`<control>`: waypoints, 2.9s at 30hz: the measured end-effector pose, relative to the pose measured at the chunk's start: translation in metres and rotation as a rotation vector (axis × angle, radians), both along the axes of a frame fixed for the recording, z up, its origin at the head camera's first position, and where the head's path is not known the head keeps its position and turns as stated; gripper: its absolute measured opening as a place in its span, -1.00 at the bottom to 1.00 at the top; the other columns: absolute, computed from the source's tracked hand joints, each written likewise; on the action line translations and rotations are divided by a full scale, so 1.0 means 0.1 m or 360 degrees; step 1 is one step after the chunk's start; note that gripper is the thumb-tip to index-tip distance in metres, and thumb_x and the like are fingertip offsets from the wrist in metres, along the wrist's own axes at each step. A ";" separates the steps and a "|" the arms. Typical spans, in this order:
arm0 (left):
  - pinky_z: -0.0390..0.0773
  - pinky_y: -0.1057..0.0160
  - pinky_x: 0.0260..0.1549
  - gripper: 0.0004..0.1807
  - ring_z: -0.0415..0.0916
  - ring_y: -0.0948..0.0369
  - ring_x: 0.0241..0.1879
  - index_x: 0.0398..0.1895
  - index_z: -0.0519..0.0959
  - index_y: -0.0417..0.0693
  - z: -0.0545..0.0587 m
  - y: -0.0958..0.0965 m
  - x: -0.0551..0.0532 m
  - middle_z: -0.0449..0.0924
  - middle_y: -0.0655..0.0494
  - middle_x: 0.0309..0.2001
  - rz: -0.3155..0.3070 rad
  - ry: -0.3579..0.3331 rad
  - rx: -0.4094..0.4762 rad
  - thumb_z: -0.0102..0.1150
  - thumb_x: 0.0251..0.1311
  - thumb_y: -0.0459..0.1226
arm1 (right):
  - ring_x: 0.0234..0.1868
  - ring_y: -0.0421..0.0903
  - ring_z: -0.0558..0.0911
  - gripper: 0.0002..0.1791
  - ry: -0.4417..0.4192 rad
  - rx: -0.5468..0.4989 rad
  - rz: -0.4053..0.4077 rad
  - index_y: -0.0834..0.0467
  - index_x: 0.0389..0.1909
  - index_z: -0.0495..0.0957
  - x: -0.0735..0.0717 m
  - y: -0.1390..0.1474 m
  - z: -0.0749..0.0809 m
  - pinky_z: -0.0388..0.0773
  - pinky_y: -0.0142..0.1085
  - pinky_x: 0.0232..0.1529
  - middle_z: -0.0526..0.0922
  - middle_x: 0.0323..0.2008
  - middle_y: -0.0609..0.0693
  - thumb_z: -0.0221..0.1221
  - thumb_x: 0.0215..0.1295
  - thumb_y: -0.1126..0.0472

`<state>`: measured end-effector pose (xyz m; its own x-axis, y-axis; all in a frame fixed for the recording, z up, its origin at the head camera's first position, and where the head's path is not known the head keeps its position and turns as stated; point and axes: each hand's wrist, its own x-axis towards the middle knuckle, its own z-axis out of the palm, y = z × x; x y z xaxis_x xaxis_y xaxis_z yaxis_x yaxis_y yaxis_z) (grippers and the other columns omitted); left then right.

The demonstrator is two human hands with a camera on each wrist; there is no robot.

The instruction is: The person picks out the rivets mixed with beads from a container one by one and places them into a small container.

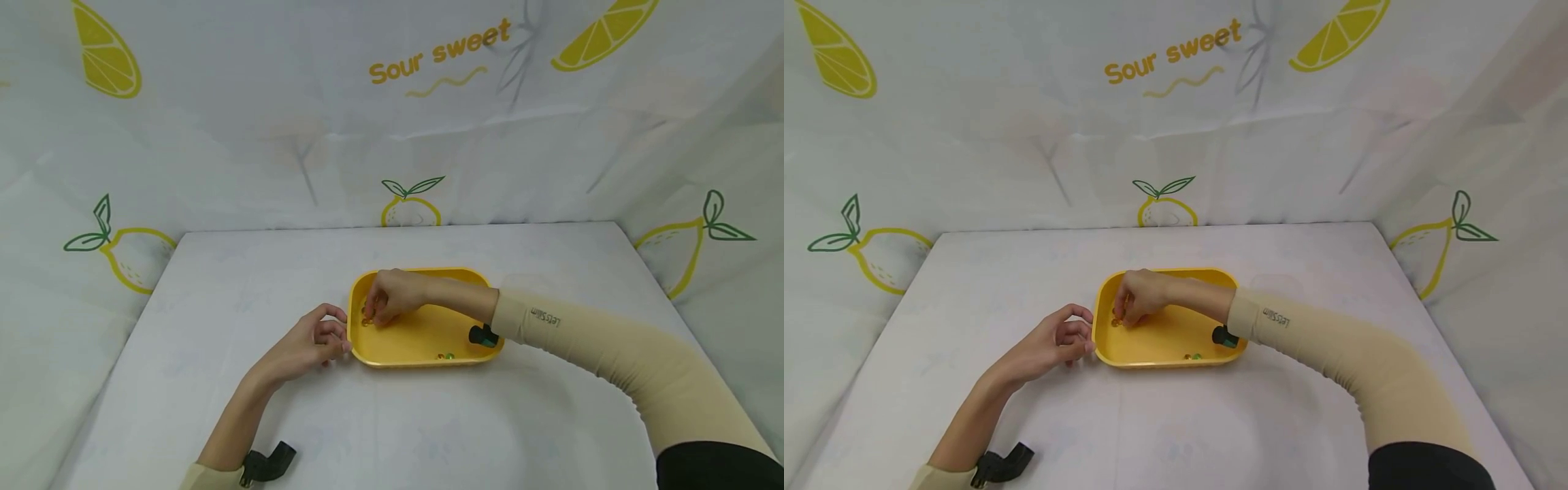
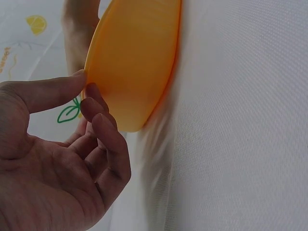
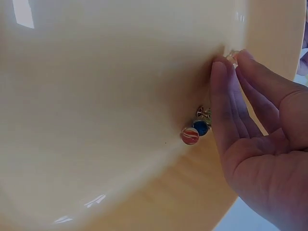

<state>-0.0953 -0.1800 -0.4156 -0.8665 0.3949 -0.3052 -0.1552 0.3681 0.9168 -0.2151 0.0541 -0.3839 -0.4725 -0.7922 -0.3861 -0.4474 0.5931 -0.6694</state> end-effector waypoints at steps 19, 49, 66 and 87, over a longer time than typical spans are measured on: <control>0.57 0.25 -0.38 -0.53 0.57 0.08 -0.21 0.28 0.33 -0.18 0.02 0.01 0.01 0.66 -0.04 -0.16 -0.0013 0.0006 0.0012 0.24 0.39 -0.36 | -0.43 -0.35 0.63 -0.91 0.0091 0.0009 0.0011 0.20 -0.17 0.84 0.03 -0.05 -0.05 0.61 -0.54 -0.31 0.90 -0.26 0.00 0.44 0.34 0.37; 0.56 0.28 -0.37 -0.55 0.57 0.10 -0.22 0.29 0.33 -0.18 0.01 0.00 0.01 0.69 -0.09 -0.14 -0.0019 0.0023 -0.0003 0.15 0.38 -0.39 | -0.40 -0.30 0.64 -0.93 0.0060 0.0066 -0.0056 0.17 -0.19 0.82 -0.01 0.08 -0.05 0.64 -0.49 -0.28 0.84 -0.29 -0.02 0.45 0.35 0.31; 0.56 0.27 -0.37 -0.55 0.57 0.10 -0.23 0.28 0.33 -0.20 0.00 0.00 0.01 0.68 -0.05 -0.16 -0.0013 0.0026 0.0006 0.21 0.40 -0.36 | -0.42 -0.32 0.62 -0.82 -0.0058 -0.0035 -0.0198 0.27 -0.11 0.79 0.04 0.15 -0.10 0.61 -0.50 -0.31 0.86 -0.25 0.07 0.48 0.34 0.29; 0.56 0.27 -0.39 -0.55 0.57 0.12 -0.24 0.27 0.34 -0.17 0.00 0.00 0.02 0.68 -0.03 -0.16 0.0012 0.0012 -0.0006 0.22 0.40 -0.34 | -0.51 -0.28 0.63 -0.87 -0.0140 -0.0028 -0.0185 0.25 -0.19 0.80 0.05 0.09 -0.12 0.69 -0.42 -0.35 0.82 -0.41 -0.01 0.49 0.32 0.28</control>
